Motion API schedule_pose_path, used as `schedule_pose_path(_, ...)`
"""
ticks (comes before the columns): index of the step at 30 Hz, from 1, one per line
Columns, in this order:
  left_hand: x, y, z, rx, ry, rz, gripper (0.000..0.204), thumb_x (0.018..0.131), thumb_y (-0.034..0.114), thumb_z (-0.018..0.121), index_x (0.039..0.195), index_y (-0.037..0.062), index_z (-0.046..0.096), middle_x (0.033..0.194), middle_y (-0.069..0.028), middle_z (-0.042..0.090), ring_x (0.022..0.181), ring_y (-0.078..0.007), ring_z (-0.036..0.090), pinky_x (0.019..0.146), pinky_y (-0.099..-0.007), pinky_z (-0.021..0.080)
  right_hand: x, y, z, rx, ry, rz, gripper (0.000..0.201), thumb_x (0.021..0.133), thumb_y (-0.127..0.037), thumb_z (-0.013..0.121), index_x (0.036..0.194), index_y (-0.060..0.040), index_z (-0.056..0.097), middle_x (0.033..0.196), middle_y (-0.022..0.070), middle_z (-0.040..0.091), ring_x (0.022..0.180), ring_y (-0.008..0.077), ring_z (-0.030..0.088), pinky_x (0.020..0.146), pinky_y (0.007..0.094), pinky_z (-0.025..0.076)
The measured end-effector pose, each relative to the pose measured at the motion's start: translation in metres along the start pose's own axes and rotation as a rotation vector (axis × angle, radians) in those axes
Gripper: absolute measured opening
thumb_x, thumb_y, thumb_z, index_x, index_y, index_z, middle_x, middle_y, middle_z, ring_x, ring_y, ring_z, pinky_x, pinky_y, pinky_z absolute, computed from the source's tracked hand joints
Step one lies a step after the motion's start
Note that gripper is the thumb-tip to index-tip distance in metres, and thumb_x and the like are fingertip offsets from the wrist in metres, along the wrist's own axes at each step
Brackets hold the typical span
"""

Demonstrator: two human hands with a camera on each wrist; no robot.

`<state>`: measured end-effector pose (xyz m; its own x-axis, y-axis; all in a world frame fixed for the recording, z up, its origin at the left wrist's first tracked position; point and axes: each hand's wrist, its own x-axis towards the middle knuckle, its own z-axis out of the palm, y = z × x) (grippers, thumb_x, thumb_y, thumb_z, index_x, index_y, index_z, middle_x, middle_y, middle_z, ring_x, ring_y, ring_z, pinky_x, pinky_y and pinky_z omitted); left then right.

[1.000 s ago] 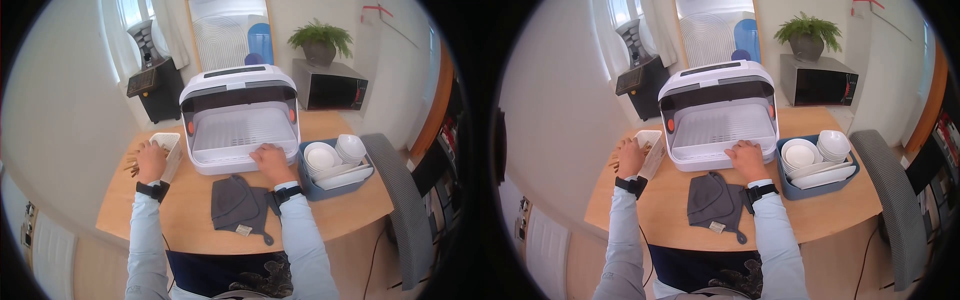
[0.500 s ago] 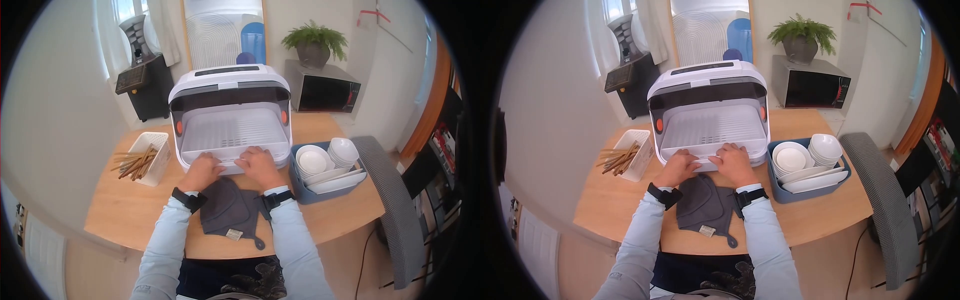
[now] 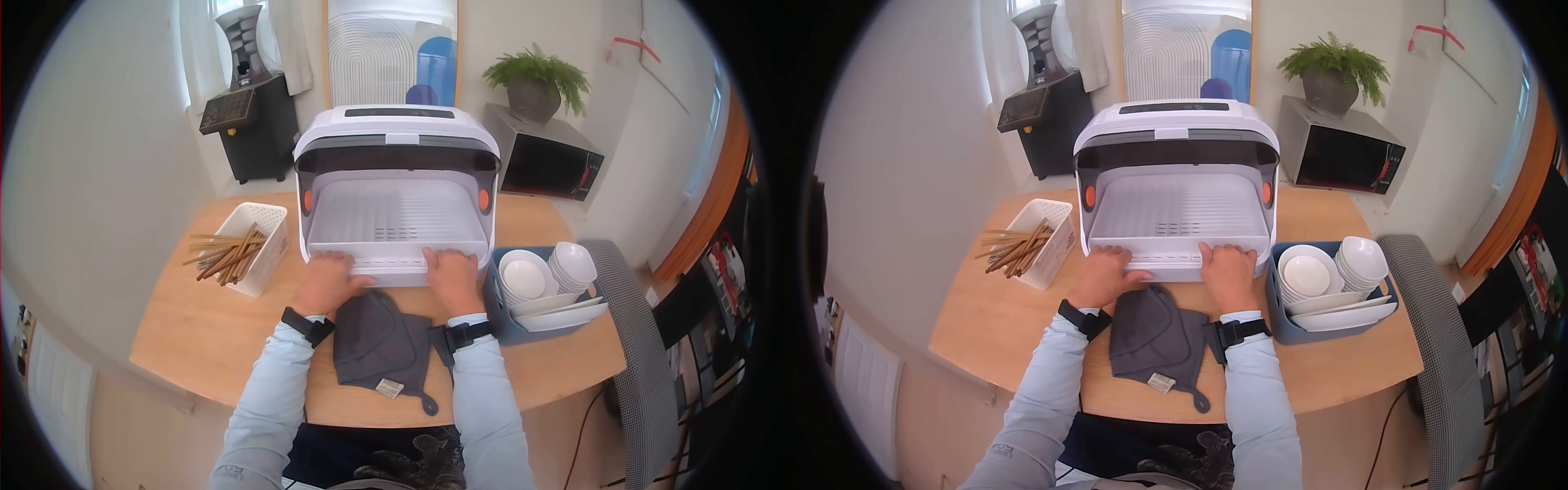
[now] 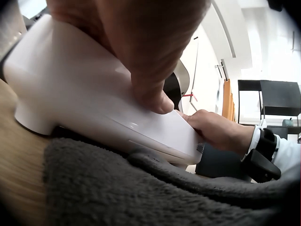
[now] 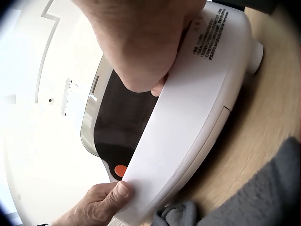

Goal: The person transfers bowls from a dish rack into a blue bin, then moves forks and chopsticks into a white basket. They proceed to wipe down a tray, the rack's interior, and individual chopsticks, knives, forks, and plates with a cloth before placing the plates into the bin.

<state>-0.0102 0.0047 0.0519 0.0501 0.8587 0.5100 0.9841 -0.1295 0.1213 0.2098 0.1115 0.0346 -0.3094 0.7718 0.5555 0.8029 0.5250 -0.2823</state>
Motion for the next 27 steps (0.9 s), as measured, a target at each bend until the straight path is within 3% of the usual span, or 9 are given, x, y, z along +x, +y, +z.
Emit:
schedule_pose_path(8, -0.002, 0.001, 0.004, 0.024, 0.03, 0.006, 0.051, 0.082, 0.05, 0.064, 0.083, -0.0008, 0.064, 0.084, -0.0191, 0.065, 0.084, -0.0353, 0.061, 0.083, -0.0418, 0.043, 0.002, 0.003, -0.001, 0.023, 0.027, -0.019, 0.039, 0.093, -0.032, 0.053, 0.073, -0.0014, 0.068, 0.077, 0.0162, 0.067, 0.08, 0.0328, 0.063, 0.078, 0.0471, 0.038)
schedule_pose_path(11, -0.004, 0.0, 0.004, 0.01, 0.067, 0.018, 0.044, 0.082, 0.044, 0.067, 0.082, 0.0, 0.062, 0.085, -0.0167, 0.062, 0.085, -0.034, 0.058, 0.082, -0.0422, 0.042, 0.002, 0.001, -0.001, 0.016, 0.034, -0.017, 0.037, 0.092, -0.031, 0.053, 0.074, -0.0019, 0.067, 0.08, 0.0154, 0.067, 0.081, 0.0325, 0.062, 0.077, 0.0466, 0.038)
schedule_pose_path(14, -0.005, -0.006, -0.013, -0.141, 0.182, 0.011, 0.033, 0.082, 0.032, 0.069, 0.082, 0.0006, 0.059, 0.086, -0.0143, 0.057, 0.086, -0.0326, 0.054, 0.08, -0.043, 0.04, 0.003, 0.003, 0.003, 0.009, 0.038, -0.035, 0.036, 0.092, -0.03, 0.052, 0.075, -0.0024, 0.067, 0.08, 0.0147, 0.067, 0.081, 0.0326, 0.062, 0.077, 0.0464, 0.038)
schedule_pose_path(17, -0.007, -0.025, -0.035, 0.036, 0.488, -0.123, 0.021, 0.081, 0.02, 0.068, 0.082, 0.0018, 0.057, 0.087, -0.0131, 0.053, 0.086, -0.032, 0.051, 0.078, -0.0434, 0.039, 0.003, 0.003, 0.003, -0.011, 0.04, -0.046, 0.037, 0.093, -0.03, 0.051, 0.074, -0.0025, 0.067, 0.079, 0.0144, 0.067, 0.08, 0.033, 0.062, 0.076, 0.047, 0.039)
schedule_pose_path(20, -0.018, -0.064, -0.036, 0.304, 0.543, -0.271, 0.013, 0.078, 0.009, 0.064, 0.086, 0.0016, 0.058, 0.09, -0.0138, 0.055, 0.089, -0.0325, 0.052, 0.081, -0.043, 0.039, 0.002, 0.006, 0.005, -0.055, 0.038, -0.06, 0.038, 0.093, -0.03, 0.05, 0.073, -0.0027, 0.066, 0.078, 0.0142, 0.067, 0.079, 0.0331, 0.062, 0.075, 0.0479, 0.04)
schedule_pose_path(24, -0.035, -0.083, -0.037, 0.563, 0.287, -0.397, 0.013, 0.073, 0.005, 0.06, 0.085, 0.0033, 0.064, 0.087, -0.0123, 0.063, 0.091, -0.0288, 0.056, 0.083, -0.0427, 0.039, 0.001, 0.008, 0.009, -0.065, 0.052, -0.074, 0.038, 0.093, -0.03, 0.049, 0.072, -0.0034, 0.066, 0.077, 0.0138, 0.067, 0.078, 0.033, 0.062, 0.074, 0.0479, 0.04)
schedule_pose_path(27, -0.038, -0.097, -0.035, 0.511, 0.31, -0.376, 0.015, 0.073, 0.005, 0.06, 0.086, 0.0035, 0.067, 0.08, -0.0114, 0.064, 0.089, -0.0281, 0.058, 0.084, -0.0423, 0.039, 0.001, 0.008, 0.008, -0.054, 0.053, -0.078, 0.038, 0.093, -0.03, 0.05, 0.071, -0.0037, 0.066, 0.076, 0.0133, 0.067, 0.077, 0.0329, 0.062, 0.073, 0.0473, 0.04)
